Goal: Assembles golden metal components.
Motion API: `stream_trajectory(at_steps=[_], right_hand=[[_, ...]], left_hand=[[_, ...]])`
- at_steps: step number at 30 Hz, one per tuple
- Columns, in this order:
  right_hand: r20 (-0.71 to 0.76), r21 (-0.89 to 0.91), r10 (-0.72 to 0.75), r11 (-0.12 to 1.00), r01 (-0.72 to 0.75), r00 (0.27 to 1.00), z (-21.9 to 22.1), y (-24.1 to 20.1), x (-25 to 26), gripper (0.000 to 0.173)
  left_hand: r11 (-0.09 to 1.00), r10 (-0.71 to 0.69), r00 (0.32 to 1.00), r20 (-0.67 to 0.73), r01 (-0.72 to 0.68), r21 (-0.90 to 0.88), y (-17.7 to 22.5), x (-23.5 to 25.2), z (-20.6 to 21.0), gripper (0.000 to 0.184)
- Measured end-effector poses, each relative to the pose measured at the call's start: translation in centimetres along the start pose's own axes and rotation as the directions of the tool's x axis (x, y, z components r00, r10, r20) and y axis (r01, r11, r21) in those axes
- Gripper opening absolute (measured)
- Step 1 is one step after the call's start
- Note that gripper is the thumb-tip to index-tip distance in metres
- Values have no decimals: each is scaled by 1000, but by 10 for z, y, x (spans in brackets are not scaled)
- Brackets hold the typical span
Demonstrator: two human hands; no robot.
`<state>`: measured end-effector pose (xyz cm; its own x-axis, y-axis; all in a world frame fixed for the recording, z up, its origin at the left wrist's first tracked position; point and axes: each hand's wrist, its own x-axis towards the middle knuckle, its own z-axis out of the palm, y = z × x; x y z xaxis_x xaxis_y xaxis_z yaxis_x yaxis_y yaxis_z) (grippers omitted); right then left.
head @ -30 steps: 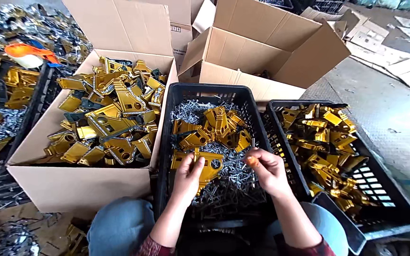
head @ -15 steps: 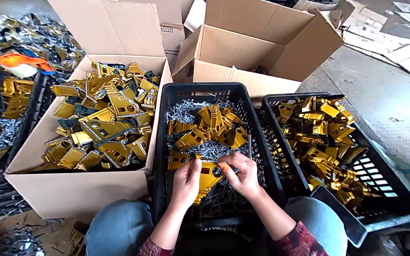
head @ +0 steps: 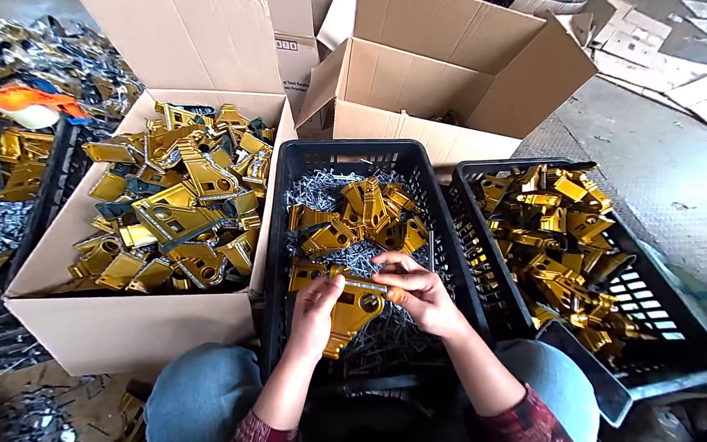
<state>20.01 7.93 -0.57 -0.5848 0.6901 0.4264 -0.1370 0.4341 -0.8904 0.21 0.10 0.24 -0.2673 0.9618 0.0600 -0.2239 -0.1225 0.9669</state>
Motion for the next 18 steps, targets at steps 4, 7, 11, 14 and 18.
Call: stream_trajectory(at_steps=[4, 7, 11, 14, 18], right_hand=[[250, 485, 67, 855, -185, 966, 10, -6, 0, 98], [218, 658, 44, 731, -180, 975, 23, -9, -1, 110], [52, 410, 37, 910, -55, 998, 25, -14, -3, 100], [-21, -247, -61, 968, 54, 998, 24, -9, -7, 102], [69, -485, -38, 872, 67, 997, 29, -6, -8, 97]], left_hand=[[952, -57, 975, 214, 117, -281, 2, -9, 3, 30], [919, -58, 942, 331, 180, -351, -5, -11, 2, 32], [999, -6, 954, 300, 18, -35, -8, -2, -4, 34], [982, -52, 956, 289, -4, 191, -12, 4, -8, 57], [979, -129, 937, 326, 68, 190, -16, -3, -1, 75]])
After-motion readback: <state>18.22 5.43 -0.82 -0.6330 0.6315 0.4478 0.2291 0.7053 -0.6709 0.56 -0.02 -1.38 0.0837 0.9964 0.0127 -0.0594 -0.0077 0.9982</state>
